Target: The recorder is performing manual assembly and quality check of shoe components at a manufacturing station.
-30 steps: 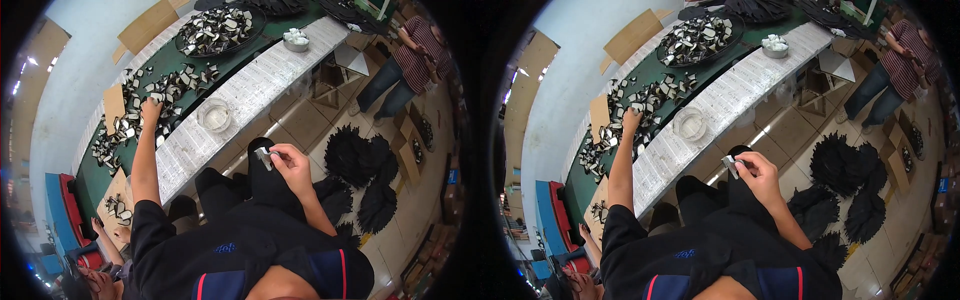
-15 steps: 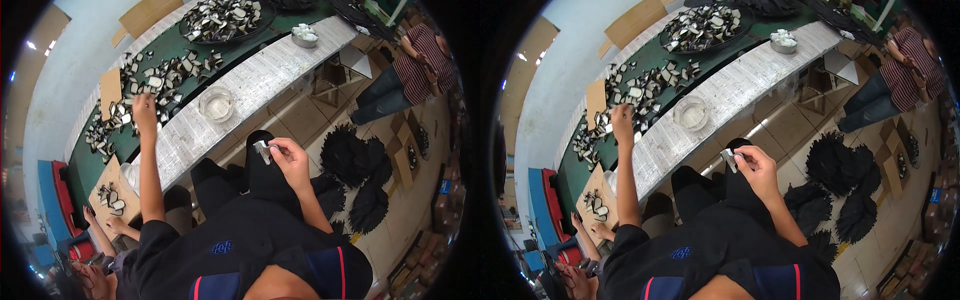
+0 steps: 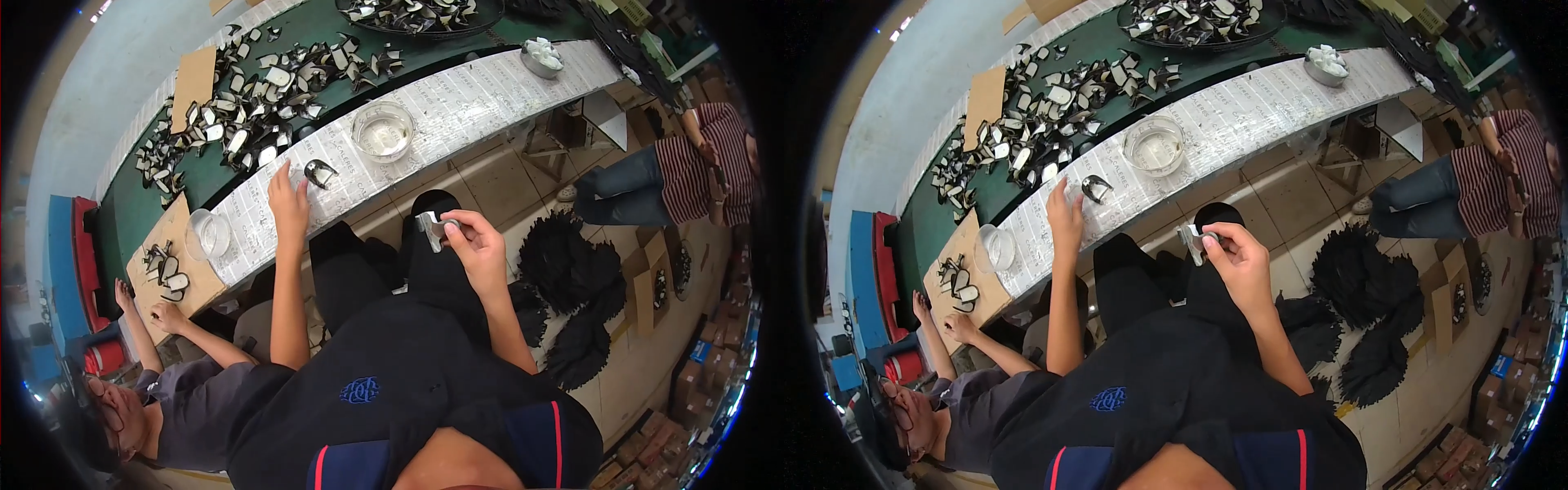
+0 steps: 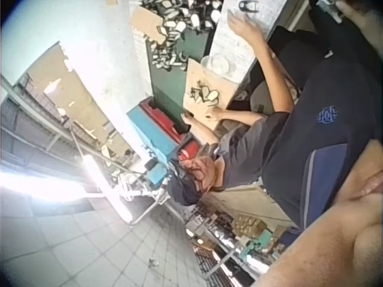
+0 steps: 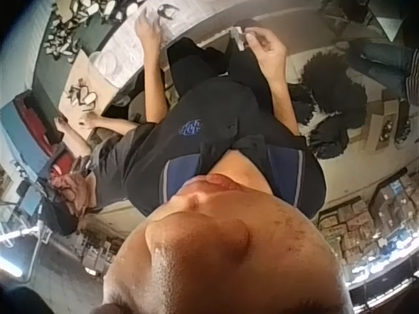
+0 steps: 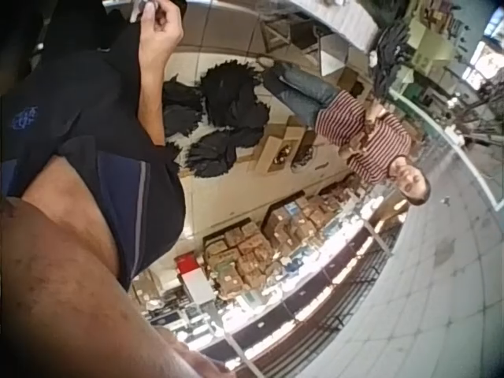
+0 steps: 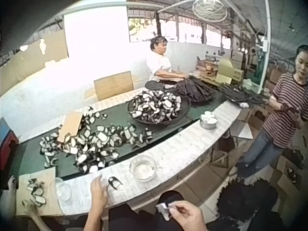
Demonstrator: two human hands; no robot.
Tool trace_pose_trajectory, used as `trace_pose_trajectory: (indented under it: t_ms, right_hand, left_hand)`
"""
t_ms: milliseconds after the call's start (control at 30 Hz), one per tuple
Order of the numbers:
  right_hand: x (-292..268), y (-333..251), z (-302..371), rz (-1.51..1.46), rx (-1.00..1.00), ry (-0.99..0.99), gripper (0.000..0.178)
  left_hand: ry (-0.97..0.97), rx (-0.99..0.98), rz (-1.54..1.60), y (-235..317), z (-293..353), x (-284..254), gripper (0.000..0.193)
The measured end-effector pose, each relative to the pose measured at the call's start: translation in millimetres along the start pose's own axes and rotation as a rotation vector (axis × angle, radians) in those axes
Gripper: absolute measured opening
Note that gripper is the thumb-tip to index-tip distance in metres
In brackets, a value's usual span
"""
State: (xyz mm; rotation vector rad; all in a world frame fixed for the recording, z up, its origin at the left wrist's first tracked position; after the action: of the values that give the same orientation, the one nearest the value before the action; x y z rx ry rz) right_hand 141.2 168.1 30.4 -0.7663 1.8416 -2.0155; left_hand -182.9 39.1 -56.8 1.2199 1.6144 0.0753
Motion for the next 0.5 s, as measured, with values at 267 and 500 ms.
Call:
trace_pose_trajectory:
  t_ms: [267,500]
  right_hand:
    - [13,5,6,0.052,0.042,-0.081,0.02]
    - [20,8,6,0.073,0.004,-0.055,0.019]
  left_hand:
    - [-0.203,0.184,-0.05,-16,-10,13,0.028]
    - [-0.151,-0.428,0.769,39,52,-26,0.027]
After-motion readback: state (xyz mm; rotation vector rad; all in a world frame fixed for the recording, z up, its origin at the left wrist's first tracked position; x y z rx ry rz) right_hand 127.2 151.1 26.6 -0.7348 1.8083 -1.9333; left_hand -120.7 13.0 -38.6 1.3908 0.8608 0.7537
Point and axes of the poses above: each hand's wrist, its own z-axis away from the middle knuckle, its own x-axis out of the palm, y = z × x, the point moved 1 cm from there along -z, towards the middle knuckle, and after that the axes turned 2 degrees about y, right-handed, at the moved point
